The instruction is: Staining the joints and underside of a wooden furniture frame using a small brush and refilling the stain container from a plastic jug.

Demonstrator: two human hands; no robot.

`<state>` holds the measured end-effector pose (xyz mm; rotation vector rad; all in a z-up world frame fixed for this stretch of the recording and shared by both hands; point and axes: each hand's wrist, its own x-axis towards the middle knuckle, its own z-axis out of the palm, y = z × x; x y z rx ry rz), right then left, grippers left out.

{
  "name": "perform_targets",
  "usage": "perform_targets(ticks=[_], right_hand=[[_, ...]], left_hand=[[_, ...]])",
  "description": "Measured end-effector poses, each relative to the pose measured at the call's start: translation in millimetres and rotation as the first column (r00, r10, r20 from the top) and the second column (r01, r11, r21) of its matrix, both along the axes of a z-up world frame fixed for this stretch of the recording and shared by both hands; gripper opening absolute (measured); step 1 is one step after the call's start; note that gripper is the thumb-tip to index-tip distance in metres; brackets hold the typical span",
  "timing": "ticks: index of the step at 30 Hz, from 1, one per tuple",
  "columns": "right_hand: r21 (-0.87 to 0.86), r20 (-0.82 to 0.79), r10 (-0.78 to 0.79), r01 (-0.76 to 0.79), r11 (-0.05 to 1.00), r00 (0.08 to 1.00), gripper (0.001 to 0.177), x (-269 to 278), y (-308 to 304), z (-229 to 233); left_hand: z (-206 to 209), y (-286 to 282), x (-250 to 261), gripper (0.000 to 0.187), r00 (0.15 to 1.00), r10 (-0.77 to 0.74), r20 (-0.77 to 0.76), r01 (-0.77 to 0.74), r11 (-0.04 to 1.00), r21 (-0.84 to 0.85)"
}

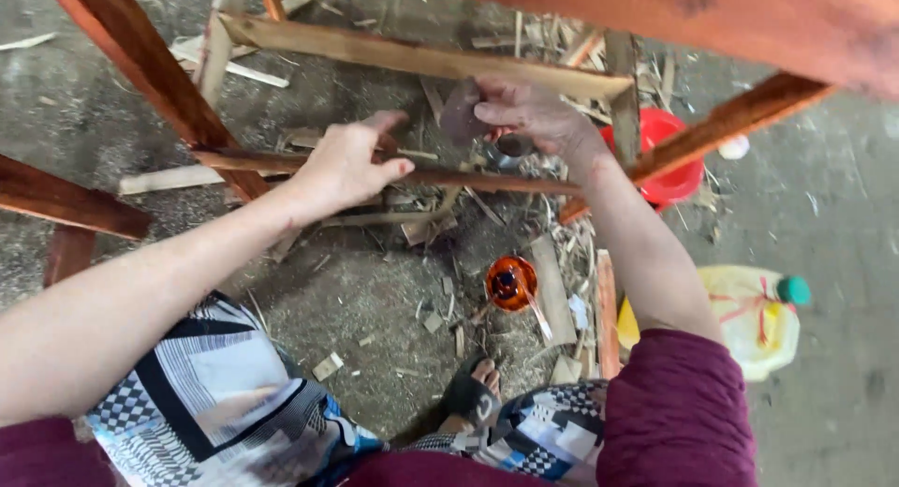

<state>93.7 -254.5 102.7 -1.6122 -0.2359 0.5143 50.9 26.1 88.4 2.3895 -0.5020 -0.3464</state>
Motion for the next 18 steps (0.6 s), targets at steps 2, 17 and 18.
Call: perform_targets(ticks=[2, 17, 18], right_hand=[[-0.044, 0.042, 0.026, -0.024, 0.999, 0.999, 0.035, -16, -3, 11], [-0.463, 0.019, 0.251, -0.214, 0.86, 0.968, 0.045, -70, -47, -36], [-0.461, 0.02, 0.246, -0.209, 0.862, 0.969, 0.045, -76, -65, -55]], left_hand=[[2, -4, 0, 0.069, 0.975, 0.0, -0.222, -0.059, 0.965, -0.256], [-46, -33, -22, 0.017, 0.808, -0.125, -0.575, -0.264, 0.797, -0.543], [-58, -32, -21, 0.017, 0.808, -0.128, -0.576, -0.259, 0.8, -0.542]])
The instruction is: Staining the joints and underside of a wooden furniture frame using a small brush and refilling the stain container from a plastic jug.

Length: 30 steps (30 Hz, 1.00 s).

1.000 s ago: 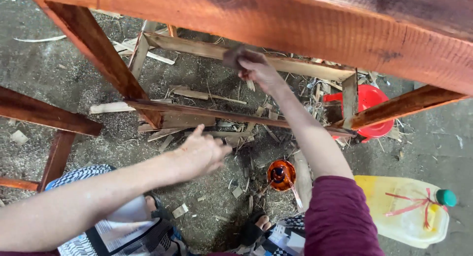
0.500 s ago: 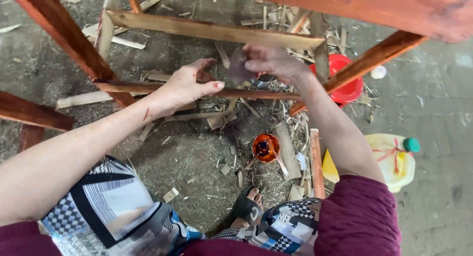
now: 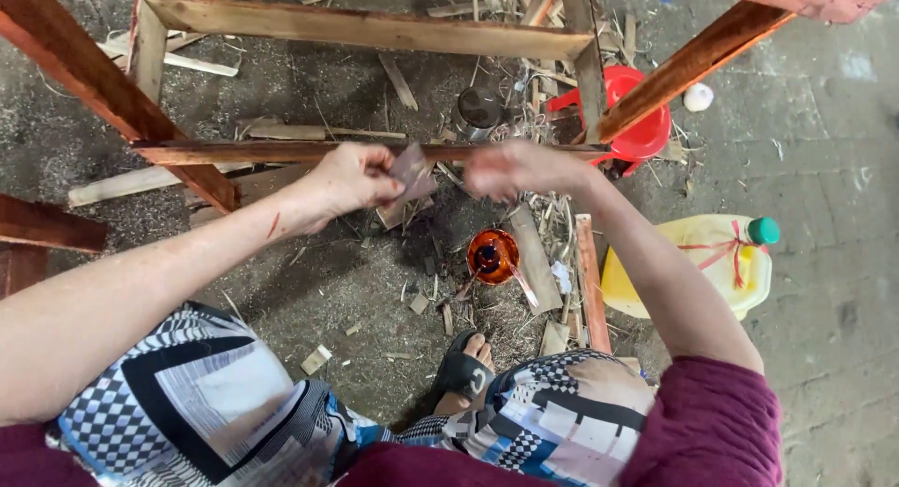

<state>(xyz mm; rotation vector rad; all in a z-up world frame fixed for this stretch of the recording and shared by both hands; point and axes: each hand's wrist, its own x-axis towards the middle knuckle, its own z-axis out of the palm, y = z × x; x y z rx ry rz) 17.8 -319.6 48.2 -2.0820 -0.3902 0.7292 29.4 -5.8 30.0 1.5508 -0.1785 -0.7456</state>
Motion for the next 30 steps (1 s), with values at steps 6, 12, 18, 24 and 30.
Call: perform_targets(ticks=[6, 12, 18, 24, 30], right_hand=[[-0.464, 0.006, 0.039, -0.032, 0.885, 0.999, 0.046, -62, -73, -101], [-0.522, 0.048, -0.298, 0.279, 0.806, 0.953, 0.118, -121, -52, -129], [-0.287, 0.141, -0.646, 0.655, 0.699, 0.75, 0.109, -152, -30, -139], [-0.481, 0.149, -0.429, 0.444, 0.756, 0.891, 0.135, -174, -48, -183], [-0.277, 0.478, -0.526, 0.689, 0.67, 0.703, 0.068, -191, -47, -189]], left_hand=[[-49, 1, -1, 0.018, 0.99, -0.097, 0.098, 0.056, 0.931, 0.361], [-83, -6, 7, 0.041, 0.984, -0.125, 0.126, 0.038, 0.84, 0.541], [-91, 2, 10, 0.044, 0.922, -0.384, 0.056, 0.254, 0.708, 0.659], [-195, 51, 37, 0.054, 0.927, -0.37, 0.054, 0.196, 0.604, 0.773], [-258, 68, 25, 0.045, 0.998, 0.067, -0.001, -0.057, 0.861, 0.505]])
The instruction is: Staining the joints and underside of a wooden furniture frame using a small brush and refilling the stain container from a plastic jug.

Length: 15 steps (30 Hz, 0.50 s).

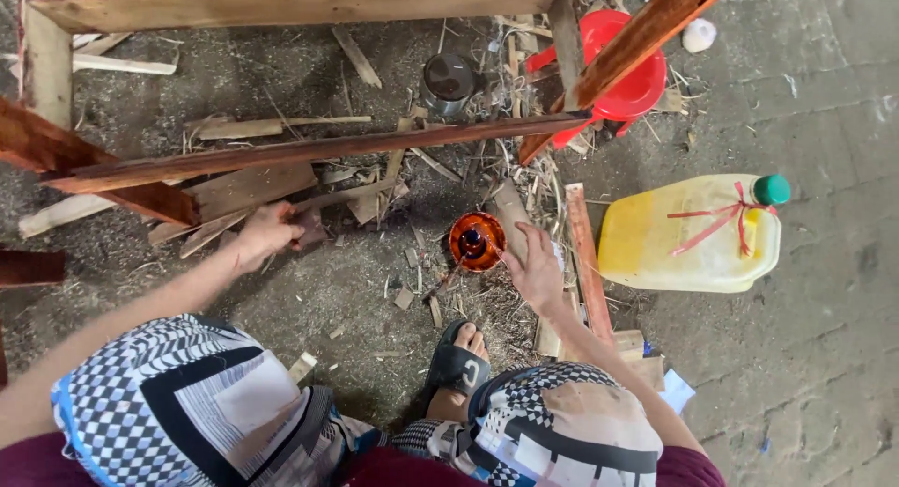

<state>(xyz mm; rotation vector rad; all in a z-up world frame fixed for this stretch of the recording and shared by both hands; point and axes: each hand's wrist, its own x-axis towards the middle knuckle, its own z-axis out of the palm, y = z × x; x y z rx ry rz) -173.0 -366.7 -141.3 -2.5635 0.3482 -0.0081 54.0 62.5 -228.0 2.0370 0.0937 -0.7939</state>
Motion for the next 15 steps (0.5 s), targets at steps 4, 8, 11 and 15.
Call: perform_targets(ticks=[4, 8, 11, 15], right_hand=[[-0.009, 0.34, -0.141, 0.153, 0.988, 0.93, 0.043, 4, -27, -38], [0.19, 0.372, -0.285, 0.228, 0.955, 0.883, 0.036, 2, -24, 0], [0.198, 0.316, -0.319, 0.267, 0.943, 0.894, 0.026, -8, -28, -23], [0.061, 0.245, -0.262, 0.255, 0.965, 0.933, 0.032, -11, -31, -68]], left_hand=[[-23, 1, -6, 0.041, 0.999, 0.009, 0.05, -0.015, 0.994, 0.104], [18, -5, -9, 0.045, 0.982, 0.127, 0.137, -0.145, 0.981, 0.13], [-18, 13, 4, 0.044, 0.973, 0.17, 0.159, -0.186, 0.978, 0.097], [-90, 41, 22, 0.043, 0.967, 0.172, 0.188, -0.203, 0.967, 0.157]])
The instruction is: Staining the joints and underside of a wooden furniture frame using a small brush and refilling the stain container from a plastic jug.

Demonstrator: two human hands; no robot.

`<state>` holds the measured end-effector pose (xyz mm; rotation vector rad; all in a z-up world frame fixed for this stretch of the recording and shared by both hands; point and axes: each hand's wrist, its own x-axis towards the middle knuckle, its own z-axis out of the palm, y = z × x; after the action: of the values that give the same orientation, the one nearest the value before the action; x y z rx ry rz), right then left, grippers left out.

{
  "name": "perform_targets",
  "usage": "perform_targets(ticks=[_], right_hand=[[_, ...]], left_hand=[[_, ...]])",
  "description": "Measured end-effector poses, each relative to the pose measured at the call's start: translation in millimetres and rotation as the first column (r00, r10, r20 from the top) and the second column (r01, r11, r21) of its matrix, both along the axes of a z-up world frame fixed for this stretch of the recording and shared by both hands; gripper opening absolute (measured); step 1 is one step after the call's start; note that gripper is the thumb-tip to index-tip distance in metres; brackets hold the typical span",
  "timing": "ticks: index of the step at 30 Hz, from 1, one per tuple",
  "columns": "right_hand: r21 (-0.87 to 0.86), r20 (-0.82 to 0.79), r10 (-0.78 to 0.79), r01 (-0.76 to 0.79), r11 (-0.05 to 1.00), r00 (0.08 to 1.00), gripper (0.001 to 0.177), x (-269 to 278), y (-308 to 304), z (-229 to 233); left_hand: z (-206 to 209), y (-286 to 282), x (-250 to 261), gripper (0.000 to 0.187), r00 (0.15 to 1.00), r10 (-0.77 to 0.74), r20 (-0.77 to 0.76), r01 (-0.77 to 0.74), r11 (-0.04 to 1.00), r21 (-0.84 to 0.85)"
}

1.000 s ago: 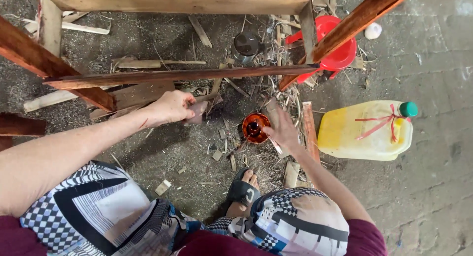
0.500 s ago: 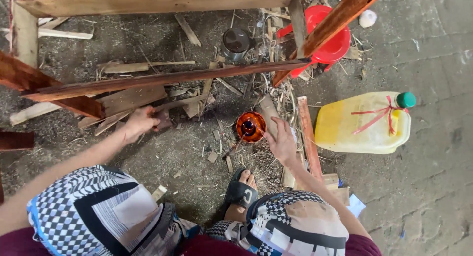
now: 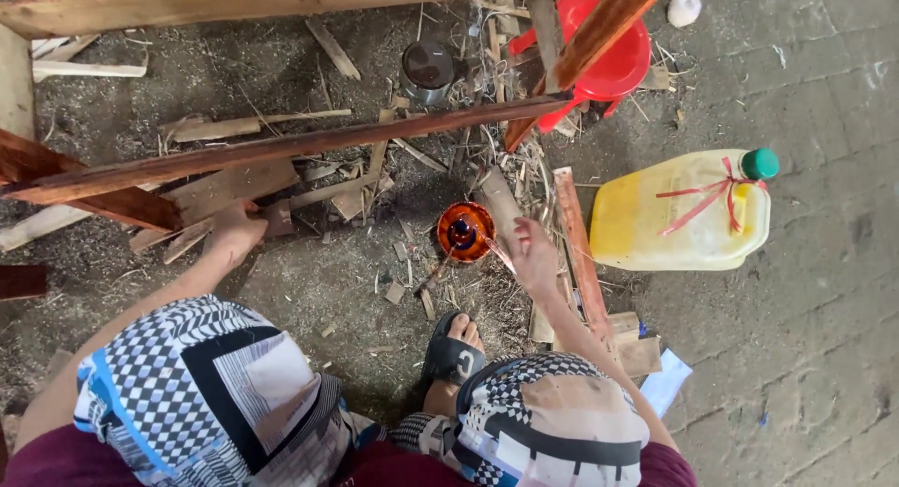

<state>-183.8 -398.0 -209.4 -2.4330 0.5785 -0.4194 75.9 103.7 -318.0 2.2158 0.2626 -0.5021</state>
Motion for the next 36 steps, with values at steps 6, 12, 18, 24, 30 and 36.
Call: perform_targets(ticks=[6, 12, 18, 24, 30, 36], right_hand=[[0.23, -0.389, 0.047, 0.048, 0.972, 0.92, 0.043, 13, -11, -29], [0.727, -0.157, 0.122, 0.03, 0.686, 0.98, 0.04, 19, -5, -19], [0.735, -0.454, 0.095, 0.312, 0.602, 0.886, 0.055, 35, -11, -33], [0.82, -0.359, 0.119, 0.251, 0.515, 0.926, 0.07, 8, -1, -34], [0.81, -0.298, -0.035, 0.271, 0.52, 0.954, 0.037, -14, 13, -42], [0.134, -0.51, -0.025, 0.108, 0.985, 0.86, 0.047, -21, -10, -114]], left_hand=[[-19, 8, 5, 0.041, 0.982, 0.189, -0.026, -0.19, 0.958, -0.215], [11, 6, 11, 0.03, 0.986, 0.167, 0.018, -0.162, 0.972, -0.17], [76, 19, -1, 0.031, 0.931, -0.024, 0.364, -0.011, 0.995, 0.094], [134, -6, -8, 0.047, 0.929, -0.313, 0.196, 0.238, 0.914, 0.329], [246, -74, -2, 0.048, 0.779, -0.614, -0.124, 0.601, 0.677, 0.424], [227, -172, -30, 0.041, 0.535, -0.825, -0.183, 0.842, 0.504, 0.192]])
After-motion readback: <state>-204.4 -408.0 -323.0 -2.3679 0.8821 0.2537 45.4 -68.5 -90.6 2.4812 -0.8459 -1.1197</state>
